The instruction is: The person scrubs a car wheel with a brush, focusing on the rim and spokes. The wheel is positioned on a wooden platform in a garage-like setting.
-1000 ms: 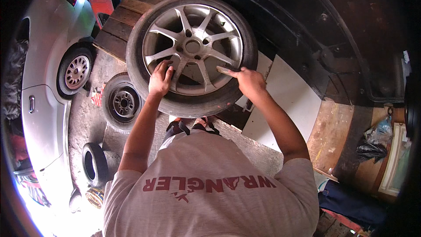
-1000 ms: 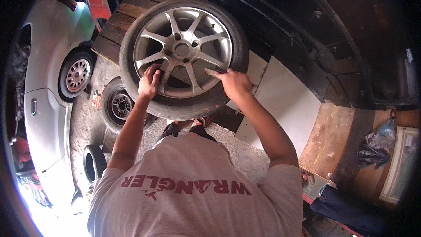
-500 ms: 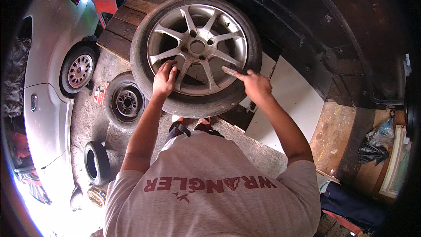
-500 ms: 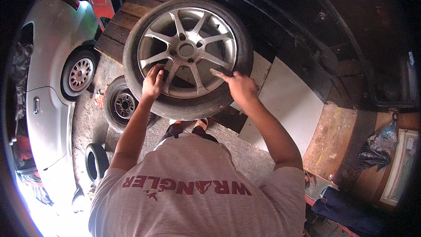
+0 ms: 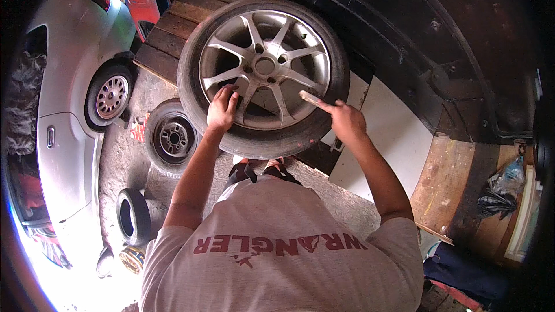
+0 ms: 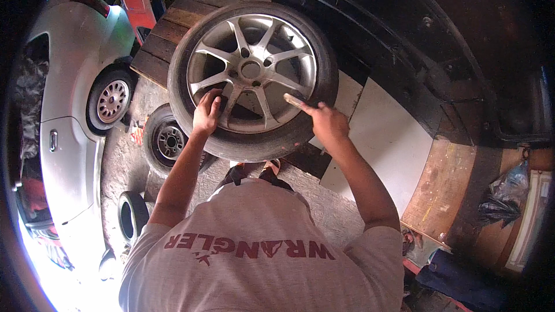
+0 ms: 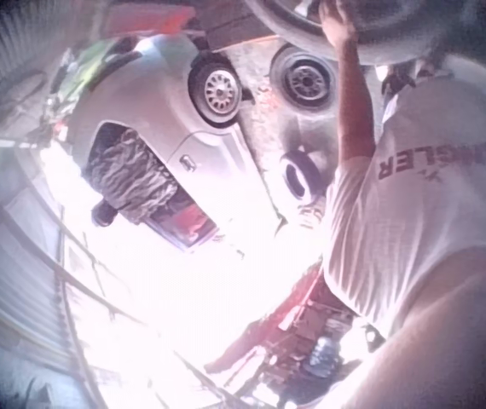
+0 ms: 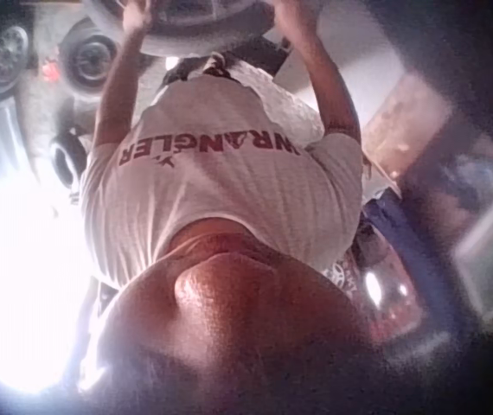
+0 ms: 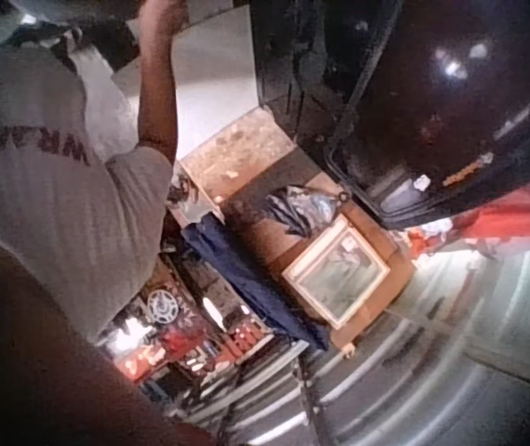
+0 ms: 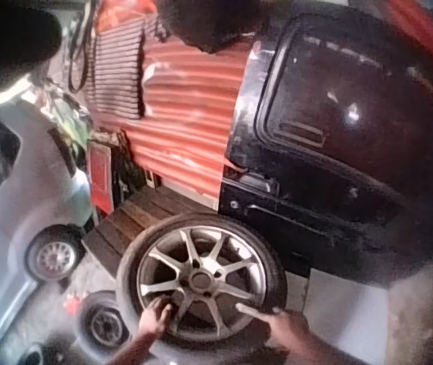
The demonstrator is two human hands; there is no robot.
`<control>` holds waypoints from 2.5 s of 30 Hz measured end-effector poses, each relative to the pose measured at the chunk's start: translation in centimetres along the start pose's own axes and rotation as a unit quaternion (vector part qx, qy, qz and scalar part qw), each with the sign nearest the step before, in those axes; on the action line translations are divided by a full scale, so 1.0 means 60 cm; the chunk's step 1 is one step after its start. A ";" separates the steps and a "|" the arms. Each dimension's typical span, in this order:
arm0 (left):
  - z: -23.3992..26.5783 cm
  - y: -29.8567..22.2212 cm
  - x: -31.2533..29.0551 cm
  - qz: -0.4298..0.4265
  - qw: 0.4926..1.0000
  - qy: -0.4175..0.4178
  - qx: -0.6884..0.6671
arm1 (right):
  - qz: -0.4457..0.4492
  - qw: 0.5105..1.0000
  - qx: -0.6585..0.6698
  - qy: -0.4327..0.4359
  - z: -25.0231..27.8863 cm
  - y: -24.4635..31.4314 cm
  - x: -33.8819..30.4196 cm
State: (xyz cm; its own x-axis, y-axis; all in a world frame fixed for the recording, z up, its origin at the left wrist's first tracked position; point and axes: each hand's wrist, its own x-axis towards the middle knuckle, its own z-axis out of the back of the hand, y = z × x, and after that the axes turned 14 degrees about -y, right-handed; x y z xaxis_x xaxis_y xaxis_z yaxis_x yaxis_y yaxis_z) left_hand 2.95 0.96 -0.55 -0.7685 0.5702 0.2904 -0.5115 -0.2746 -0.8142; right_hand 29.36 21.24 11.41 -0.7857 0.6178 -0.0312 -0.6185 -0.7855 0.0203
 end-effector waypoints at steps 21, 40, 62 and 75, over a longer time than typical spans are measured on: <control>-0.005 0.005 0.003 -0.004 1.000 0.005 0.008 | -0.002 0.978 0.169 -0.119 0.019 -0.060 -0.006; -0.013 0.013 0.004 -0.001 1.000 0.002 0.015 | -0.091 0.966 0.222 0.098 -0.028 -0.013 0.008; -0.010 0.020 0.003 -0.004 1.000 -0.009 -0.014 | -0.089 0.967 0.231 0.062 -0.072 -0.007 0.018; -0.014 0.037 0.004 -0.021 1.000 -0.018 0.008 | 0.021 0.945 0.160 0.284 -0.049 0.053 0.156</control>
State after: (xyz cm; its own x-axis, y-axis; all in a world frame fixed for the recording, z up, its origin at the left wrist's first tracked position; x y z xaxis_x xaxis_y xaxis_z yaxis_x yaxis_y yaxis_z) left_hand 1.94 1.14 -2.73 -0.7592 0.5530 0.3432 -0.5501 -0.2636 -0.7924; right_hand 20.06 24.39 8.23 -0.7323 0.3971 -0.5532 -0.6307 -0.7018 0.3312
